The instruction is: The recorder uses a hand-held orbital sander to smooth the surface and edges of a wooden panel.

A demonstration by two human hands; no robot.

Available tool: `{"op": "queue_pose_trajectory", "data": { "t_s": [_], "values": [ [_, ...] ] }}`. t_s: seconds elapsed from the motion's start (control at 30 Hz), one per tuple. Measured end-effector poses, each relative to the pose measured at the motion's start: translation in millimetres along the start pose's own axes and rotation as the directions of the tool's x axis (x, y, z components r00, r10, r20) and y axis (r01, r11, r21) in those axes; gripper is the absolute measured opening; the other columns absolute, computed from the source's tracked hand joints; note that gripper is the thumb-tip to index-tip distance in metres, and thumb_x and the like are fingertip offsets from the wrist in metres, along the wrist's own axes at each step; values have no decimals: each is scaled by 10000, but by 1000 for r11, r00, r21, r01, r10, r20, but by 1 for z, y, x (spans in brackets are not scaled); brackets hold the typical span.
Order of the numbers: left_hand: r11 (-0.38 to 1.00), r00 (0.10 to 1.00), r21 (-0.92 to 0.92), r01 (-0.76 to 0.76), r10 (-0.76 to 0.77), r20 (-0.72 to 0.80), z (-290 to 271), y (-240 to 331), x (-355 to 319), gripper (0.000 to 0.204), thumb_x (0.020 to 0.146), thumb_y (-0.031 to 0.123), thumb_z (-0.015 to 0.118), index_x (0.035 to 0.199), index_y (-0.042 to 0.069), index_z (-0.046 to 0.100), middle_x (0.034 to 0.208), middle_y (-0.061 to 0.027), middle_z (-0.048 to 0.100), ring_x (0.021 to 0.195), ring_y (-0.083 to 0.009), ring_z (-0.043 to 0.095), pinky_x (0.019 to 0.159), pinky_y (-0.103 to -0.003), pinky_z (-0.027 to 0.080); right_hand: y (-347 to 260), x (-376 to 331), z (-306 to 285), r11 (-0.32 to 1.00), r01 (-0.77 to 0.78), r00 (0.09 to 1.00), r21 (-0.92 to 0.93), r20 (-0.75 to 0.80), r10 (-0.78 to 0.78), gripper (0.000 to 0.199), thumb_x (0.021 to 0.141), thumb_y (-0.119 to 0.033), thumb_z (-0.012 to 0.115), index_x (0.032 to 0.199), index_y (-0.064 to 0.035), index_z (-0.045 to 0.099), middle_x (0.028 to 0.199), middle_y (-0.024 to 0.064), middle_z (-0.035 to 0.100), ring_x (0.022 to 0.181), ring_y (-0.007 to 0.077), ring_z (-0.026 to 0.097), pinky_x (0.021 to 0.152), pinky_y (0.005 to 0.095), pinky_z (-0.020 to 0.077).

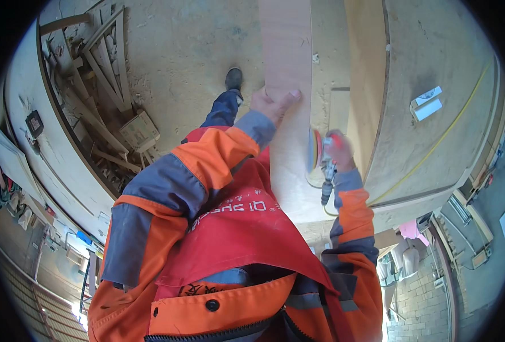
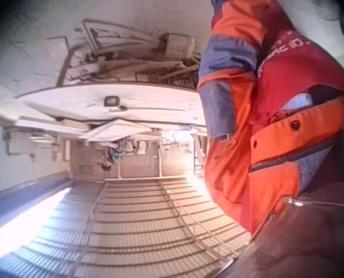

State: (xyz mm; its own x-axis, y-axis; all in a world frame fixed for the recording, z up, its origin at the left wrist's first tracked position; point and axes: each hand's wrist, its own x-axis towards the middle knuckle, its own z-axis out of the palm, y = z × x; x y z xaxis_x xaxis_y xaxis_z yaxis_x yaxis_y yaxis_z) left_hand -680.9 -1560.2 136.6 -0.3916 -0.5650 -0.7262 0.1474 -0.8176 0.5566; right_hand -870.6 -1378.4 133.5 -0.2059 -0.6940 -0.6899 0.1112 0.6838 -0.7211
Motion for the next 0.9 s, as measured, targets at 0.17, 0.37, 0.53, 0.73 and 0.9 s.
{"op": "queue_pose_trajectory", "data": {
  "t_s": [0.17,0.37,0.53,0.73,0.9],
  "values": [
    [1000,999,10,16,-16,-32,4,6,-1,352,834,190,719,1103,-8,609,1009,-58,663,879,-126,620,780,-278,496,-65,29,4,967,-195,981,163,42,191,312,715,-184,633,970,-37,529,786,18,481,668,117,469,579,223,396],
    [997,1000,82,-6,7,-19,2,8,2,300,845,182,706,1070,-1,629,984,-43,667,854,-116,620,754,-269,493,-27,-4,5,992,-108,994,69,14,107,292,740,-158,623,992,-52,521,807,11,508,734,94,504,616,231,451],
    [996,999,80,-26,29,-32,-4,-4,6,244,851,178,700,1026,14,654,954,-24,668,819,-106,615,729,-261,489,-76,27,13,982,-122,993,145,21,120,318,719,-177,638,989,-54,523,780,10,496,629,89,481,516,247,436],
    [994,998,106,-25,30,-48,-8,3,7,166,851,184,703,942,47,682,903,6,660,768,-85,589,694,-245,465,-54,8,12,990,-99,995,101,-10,101,321,719,-179,640,993,-58,523,752,-1,486,609,92,475,513,248,441],
    [986,991,153,-61,78,-105,-3,0,0,138,850,185,704,901,59,681,841,23,648,750,-72,577,675,-235,452,-35,8,11,995,-89,996,52,26,88,325,723,-179,647,999,-62,522,742,6,488,570,102,479,481,261,460]
  ]
}}
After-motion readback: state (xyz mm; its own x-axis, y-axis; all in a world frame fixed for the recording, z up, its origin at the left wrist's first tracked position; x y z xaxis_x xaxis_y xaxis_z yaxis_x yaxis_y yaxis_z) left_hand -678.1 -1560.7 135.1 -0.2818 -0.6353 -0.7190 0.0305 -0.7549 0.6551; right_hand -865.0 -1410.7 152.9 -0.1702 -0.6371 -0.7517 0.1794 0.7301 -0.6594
